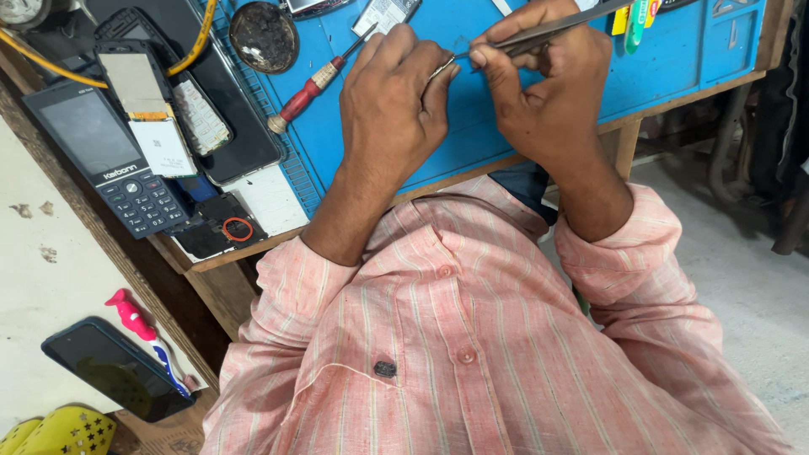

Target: The person uses tweezers to manipulate small components on a mobile phone motherboard placed on a blue work mat. They repeatedly pick up, position, and adjust tiny parts while occasionally lifting the board to inspect it. The workspace contains multiple disassembled phones, tools, and a magnifying lamp.

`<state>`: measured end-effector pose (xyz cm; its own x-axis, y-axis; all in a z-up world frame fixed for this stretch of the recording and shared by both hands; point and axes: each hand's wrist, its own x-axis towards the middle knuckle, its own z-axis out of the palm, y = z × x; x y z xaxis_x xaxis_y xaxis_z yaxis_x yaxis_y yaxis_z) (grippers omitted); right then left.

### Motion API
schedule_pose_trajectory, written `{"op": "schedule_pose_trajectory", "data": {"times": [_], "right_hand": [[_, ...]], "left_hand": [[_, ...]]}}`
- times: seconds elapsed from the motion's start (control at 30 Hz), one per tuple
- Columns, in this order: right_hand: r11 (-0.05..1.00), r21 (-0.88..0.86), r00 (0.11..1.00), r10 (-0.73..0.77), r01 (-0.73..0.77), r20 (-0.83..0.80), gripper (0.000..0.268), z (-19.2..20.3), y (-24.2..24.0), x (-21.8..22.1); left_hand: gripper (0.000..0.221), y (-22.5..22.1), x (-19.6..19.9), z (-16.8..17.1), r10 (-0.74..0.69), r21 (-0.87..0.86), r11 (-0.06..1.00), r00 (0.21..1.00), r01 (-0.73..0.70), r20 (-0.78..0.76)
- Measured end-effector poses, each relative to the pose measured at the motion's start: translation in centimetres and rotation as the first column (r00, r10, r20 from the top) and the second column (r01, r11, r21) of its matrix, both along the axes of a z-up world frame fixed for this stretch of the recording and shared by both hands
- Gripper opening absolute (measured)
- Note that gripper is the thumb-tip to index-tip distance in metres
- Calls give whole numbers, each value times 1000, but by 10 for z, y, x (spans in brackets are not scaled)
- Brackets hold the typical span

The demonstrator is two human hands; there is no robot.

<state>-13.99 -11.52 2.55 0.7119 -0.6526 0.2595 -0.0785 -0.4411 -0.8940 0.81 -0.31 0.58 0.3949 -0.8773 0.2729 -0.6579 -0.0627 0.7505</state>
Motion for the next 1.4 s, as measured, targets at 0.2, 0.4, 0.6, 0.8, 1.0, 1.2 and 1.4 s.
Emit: {"op": "schedule_pose_trajectory", "data": {"times": [0.2, 0.4, 0.6, 0.8, 1.0, 1.2, 1.4], "right_hand": [[980, -196, 987, -14, -18, -159, 17, 6, -1, -1], [980, -197, 988, 6, -38, -156, 15, 13, -7, 7], [974, -224, 996, 13, -32, -85, 11, 6, 0, 8], [921, -390, 985, -84, 19, -151, 10, 2, 21, 8], [990, -68, 973, -132, 121, -188, 13, 5, 13, 11], [982, -181, 984, 13, -45, -176, 12, 3, -2, 1], [995, 49, 989, 87, -81, -123, 11, -5, -10, 0]], "left_hand": [[13, -2, 4, -2, -18, 0, 1000, 1000, 18, -6], [13, -4, 4, -3, -25, -4, 1000, 999, 25, -38], [12, -2, 3, -4, -25, -13, 1000, 1000, 25, -16], [11, 0, 1, -6, -7, 12, 1000, 1000, 7, 21], [14, 0, -1, -5, 13, 2, 1000, 1000, -13, 17], [11, 0, -1, -2, -1, -14, 1000, 1000, 1, 12], [13, 2, -2, -1, 2, 11, 1000, 1000, -2, 23]]}}
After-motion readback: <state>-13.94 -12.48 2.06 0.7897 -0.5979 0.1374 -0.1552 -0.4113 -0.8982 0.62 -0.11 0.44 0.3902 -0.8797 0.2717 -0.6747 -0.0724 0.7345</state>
